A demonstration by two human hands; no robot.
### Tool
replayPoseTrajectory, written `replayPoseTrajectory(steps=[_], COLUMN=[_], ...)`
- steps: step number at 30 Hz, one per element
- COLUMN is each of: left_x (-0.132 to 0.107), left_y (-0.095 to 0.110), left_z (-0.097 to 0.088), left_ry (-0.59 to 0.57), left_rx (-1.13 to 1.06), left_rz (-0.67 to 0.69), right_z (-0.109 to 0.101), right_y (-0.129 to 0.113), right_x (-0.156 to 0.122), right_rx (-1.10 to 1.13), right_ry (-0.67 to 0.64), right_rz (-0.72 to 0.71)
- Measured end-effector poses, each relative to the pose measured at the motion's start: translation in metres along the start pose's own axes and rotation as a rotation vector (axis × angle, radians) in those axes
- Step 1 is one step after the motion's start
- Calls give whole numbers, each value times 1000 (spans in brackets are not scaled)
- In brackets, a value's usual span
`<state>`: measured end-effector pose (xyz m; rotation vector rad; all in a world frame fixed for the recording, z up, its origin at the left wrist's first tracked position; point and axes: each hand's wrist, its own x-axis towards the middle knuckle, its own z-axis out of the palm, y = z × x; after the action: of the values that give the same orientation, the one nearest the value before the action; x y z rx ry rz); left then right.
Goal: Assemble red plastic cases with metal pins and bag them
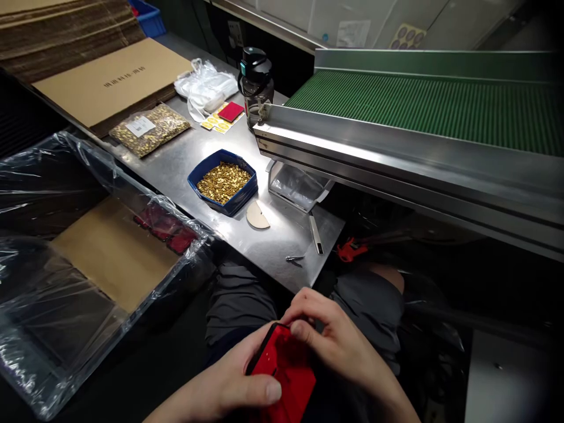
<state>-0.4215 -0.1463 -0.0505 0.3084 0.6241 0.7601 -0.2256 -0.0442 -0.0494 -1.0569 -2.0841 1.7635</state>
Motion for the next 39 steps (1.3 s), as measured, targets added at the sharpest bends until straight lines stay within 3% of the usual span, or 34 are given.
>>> replayPoseTrajectory(steps=[5,8,11,14,19,22,25,29,33,39], left_x=[-11,-14,-13,-13,-21,-20,-16,-18,-22,-23], left_y=[-13,-18,-15,-2,24,29,29,31,33,34], left_z=[-7,-8,-9,-17,-34,-31,-20,-9,-5,-5], left_ry=[134,83,79,81,-73,-194,-202,-173,-169,-191], left_rx=[54,166,213,206,376,526,572,600,565,554], left_rz=[-52,-31,36,87,70,88,94,163,224,169], right_z=[-6,-6,-7,-9,-14,-17,-17,-18,-17,-3], right_y=[58,83,89,79,32,-2,-26,-40,-42,-40], right_x=[46,72,80,65,-1,-40,-65,-79,-80,-78], right_rx=[-330,-392,-381,-291,14,200,165,65,94,244], right_ry=[337,386,389,364,186,57,-39,-73,-38,-17], right_rz=[98,114,120,128,166,171,147,140,29,12])
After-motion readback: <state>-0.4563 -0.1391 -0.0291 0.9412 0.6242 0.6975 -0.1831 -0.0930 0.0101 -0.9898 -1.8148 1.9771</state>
